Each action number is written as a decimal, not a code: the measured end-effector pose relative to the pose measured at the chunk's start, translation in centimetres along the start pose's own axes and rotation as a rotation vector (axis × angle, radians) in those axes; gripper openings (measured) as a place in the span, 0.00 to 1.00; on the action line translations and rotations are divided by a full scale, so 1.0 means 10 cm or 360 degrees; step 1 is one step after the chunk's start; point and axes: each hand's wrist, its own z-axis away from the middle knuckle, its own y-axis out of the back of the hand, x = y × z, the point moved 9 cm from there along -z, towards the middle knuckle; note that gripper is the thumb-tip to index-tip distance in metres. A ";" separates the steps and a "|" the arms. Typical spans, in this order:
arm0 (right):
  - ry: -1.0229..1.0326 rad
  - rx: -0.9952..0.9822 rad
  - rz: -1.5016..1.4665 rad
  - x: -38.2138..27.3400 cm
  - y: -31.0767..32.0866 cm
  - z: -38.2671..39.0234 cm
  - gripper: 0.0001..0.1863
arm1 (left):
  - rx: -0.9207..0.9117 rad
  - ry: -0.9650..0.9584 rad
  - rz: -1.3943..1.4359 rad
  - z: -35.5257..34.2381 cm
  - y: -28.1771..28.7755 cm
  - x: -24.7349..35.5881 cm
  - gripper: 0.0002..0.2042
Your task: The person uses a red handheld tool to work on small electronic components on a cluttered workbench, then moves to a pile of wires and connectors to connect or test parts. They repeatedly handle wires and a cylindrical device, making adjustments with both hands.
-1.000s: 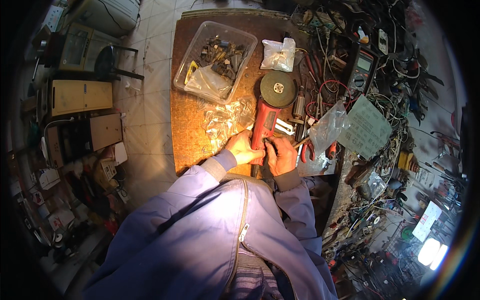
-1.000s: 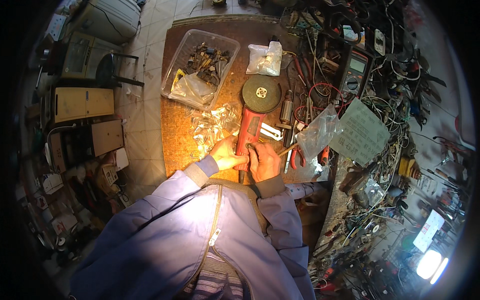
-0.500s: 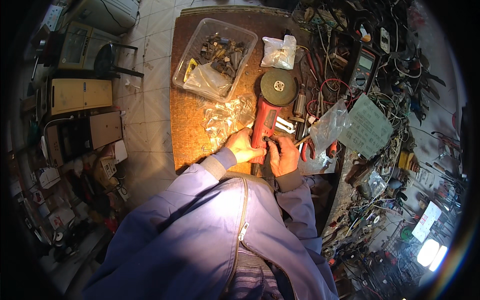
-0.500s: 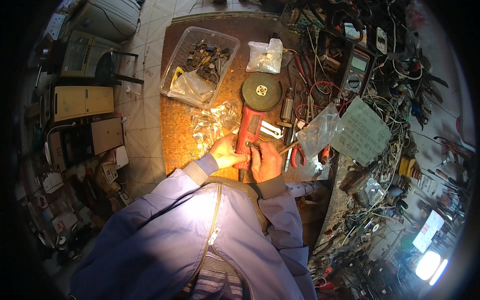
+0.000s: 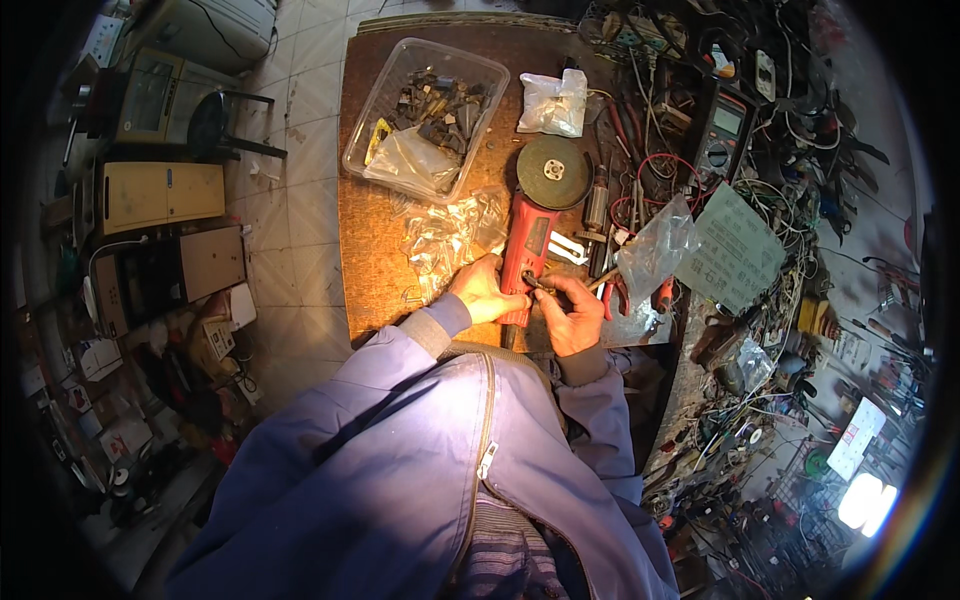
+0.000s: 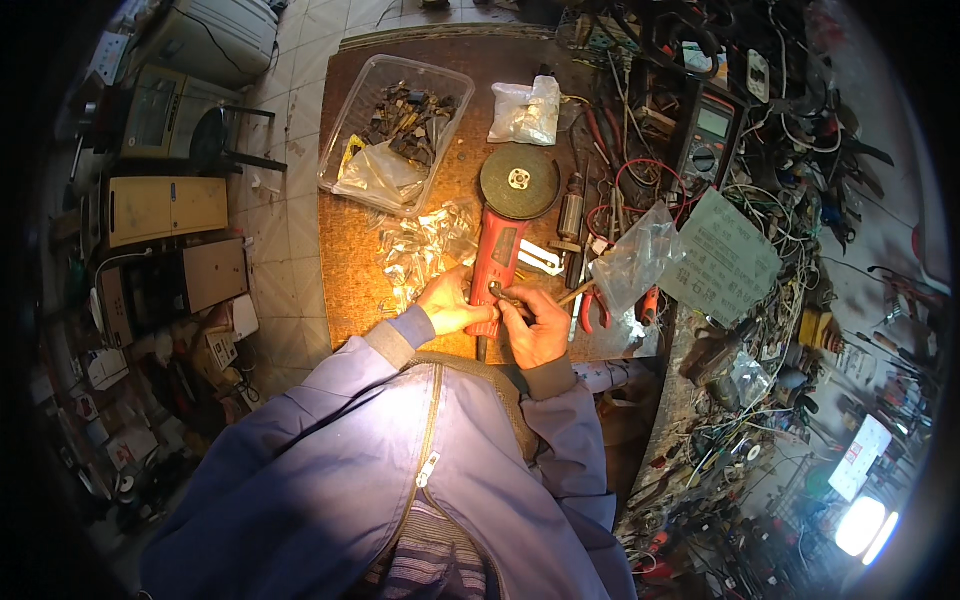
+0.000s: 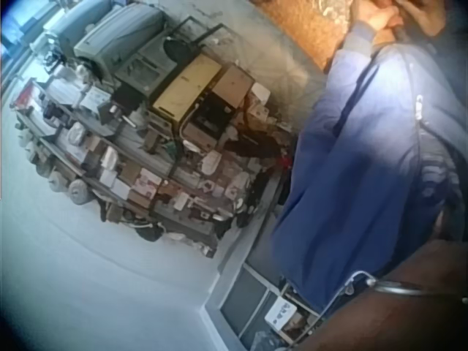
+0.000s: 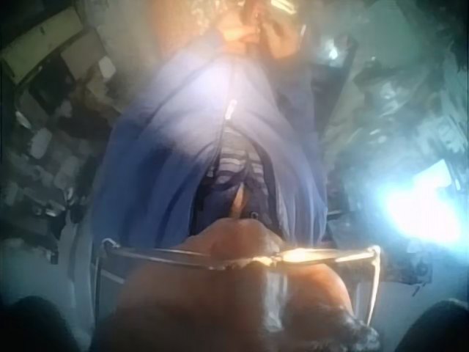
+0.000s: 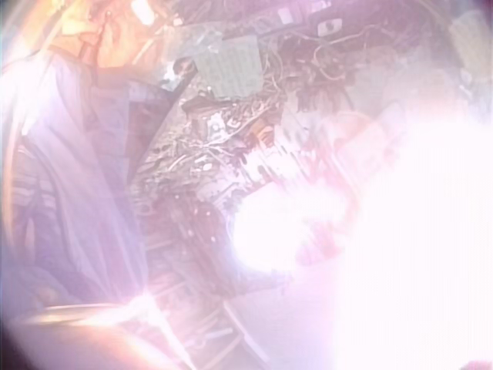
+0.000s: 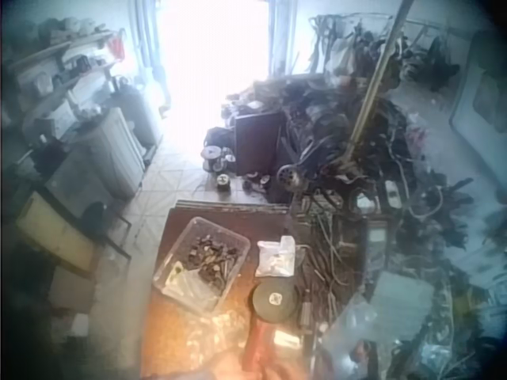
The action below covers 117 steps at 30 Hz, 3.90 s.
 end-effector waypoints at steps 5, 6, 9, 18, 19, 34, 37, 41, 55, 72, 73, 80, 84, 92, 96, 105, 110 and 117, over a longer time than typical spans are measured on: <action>0.0021 -0.0012 -0.0149 -0.05 0.01 0.03 0.10 | -0.0038 0.0007 0.0067 0.03 0.00 0.07 0.24; 0.0100 -0.0006 -0.0136 -0.09 0.02 0.03 0.10 | -0.0035 -0.0006 0.0069 0.02 0.00 0.06 0.24; 0.0253 0.0004 -0.0104 -0.14 0.03 0.04 0.09 | -0.0035 -0.0013 0.0052 0.01 0.00 0.06 0.25; -0.0089 0.0109 -0.0089 0.04 0.07 0.08 0.08 | -0.0007 0.0014 0.0029 0.07 0.05 0.14 0.27; -0.0162 0.0136 -0.0118 0.12 0.07 0.09 0.08 | -0.0029 0.0026 0.0021 0.08 0.05 0.16 0.27; -0.0037 0.0118 0.0191 0.04 -0.01 -0.01 0.09 | -0.0021 0.0037 0.0009 0.09 0.05 0.17 0.29; 0.0121 0.0096 0.0304 -0.09 -0.03 -0.04 0.09 | -0.0065 0.0024 0.0080 0.11 0.06 0.25 0.29; 0.0216 0.0068 0.0377 -0.23 -0.07 -0.06 0.09 | -0.0043 0.0009 0.0102 0.08 0.03 0.15 0.28; 0.0275 -0.0103 0.0686 -0.27 -0.20 -0.13 0.08 | 0.0036 -0.0064 0.0009 -0.01 0.00 0.00 0.21; -0.0029 -0.0116 0.0281 -0.03 -0.07 -0.14 0.15 | -0.0061 -0.0044 0.0130 0.04 0.00 0.12 0.26; 0.0008 -0.0103 0.0299 -0.03 -0.06 -0.14 0.14 | -0.0068 -0.0001 0.0090 0.06 0.02 0.16 0.27; 0.0204 -0.0010 0.0377 -0.10 -0.04 -0.13 0.09 | -0.0081 0.0054 0.0028 0.09 0.06 0.22 0.27; 0.0206 -0.0010 0.0380 -0.11 -0.05 -0.13 0.09 | -0.0098 0.0060 0.0054 0.10 0.06 0.24 0.28; 0.0177 0.0025 0.0380 -0.08 -0.02 -0.13 0.10 | -0.0059 0.0042 0.0080 0.13 0.08 0.29 0.27; 0.0190 -0.0021 0.0383 -0.12 -0.05 -0.14 0.10 | -0.0076 0.0048 0.0095 0.11 0.06 0.27 0.25; 0.0327 0.0031 0.0410 -0.14 -0.08 -0.12 0.11 | -0.0049 0.0041 0.0025 0.08 0.05 0.17 0.24; 0.0329 0.0004 0.0522 -0.22 -0.08 -0.09 0.10 | -0.0015 0.0014 -0.0056 0.09 0.08 0.23 0.25; 0.0051 0.0062 0.0192 0.09 0.01 -0.04 0.11 | -0.0054 0.0079 0.0054 0.11 0.07 0.22 0.28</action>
